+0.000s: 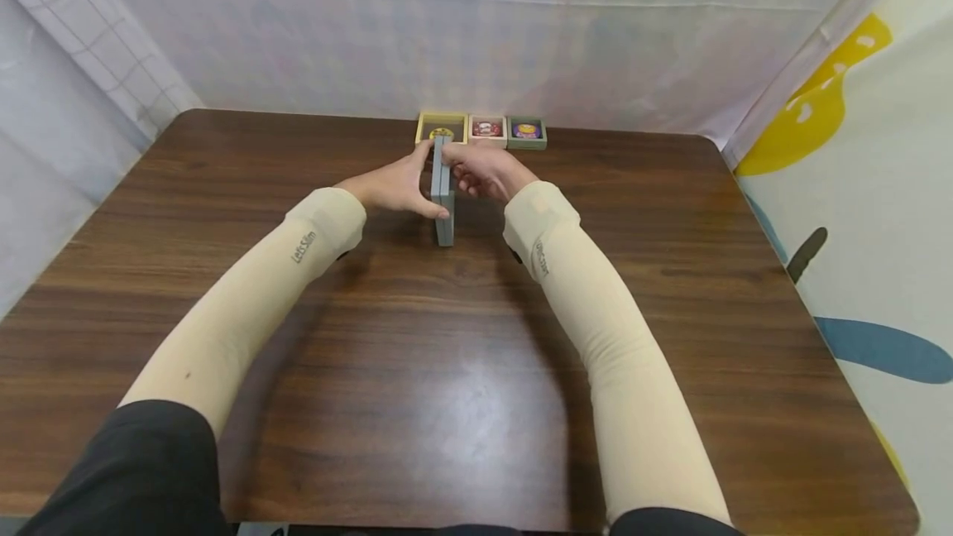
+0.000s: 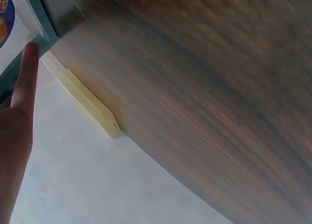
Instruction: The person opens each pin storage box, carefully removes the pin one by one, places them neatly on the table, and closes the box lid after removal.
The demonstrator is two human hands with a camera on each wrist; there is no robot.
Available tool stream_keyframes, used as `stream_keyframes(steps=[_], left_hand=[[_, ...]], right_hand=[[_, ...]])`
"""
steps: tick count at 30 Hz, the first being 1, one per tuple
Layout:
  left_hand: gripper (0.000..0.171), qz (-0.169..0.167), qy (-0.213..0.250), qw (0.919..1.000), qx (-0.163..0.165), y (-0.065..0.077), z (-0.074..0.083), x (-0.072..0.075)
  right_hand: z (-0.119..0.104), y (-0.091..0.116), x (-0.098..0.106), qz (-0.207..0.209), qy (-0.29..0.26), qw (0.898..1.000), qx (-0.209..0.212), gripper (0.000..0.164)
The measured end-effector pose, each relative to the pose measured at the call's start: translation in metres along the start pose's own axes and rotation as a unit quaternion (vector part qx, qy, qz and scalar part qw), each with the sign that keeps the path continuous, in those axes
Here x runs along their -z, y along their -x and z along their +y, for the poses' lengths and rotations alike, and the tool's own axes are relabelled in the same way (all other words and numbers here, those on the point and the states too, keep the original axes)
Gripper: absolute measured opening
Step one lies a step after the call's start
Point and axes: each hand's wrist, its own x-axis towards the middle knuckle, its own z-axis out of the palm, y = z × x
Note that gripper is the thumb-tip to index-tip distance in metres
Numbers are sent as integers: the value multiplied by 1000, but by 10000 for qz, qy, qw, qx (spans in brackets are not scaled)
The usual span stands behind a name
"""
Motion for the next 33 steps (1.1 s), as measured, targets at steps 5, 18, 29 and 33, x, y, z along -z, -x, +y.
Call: stream_keyframes(steps=[5,18,29,33], left_hand=[[130,-56,20,10000,-5,0,0,-1],[132,-27,-65,9999,77,-3,-1,-6],[132,-61,-40,10000,-11,-2,1,-5],[131,-54,49,10000,-21,0,0,-4]], right_hand=[[1,1,0,-29,58,10000,-52,8],[7,3,6,-272,-57,9996,-48,8],[8,4,9,-311,-142,9994,-8,8],[11,5,12,-260,-232,9994,-70,8]])
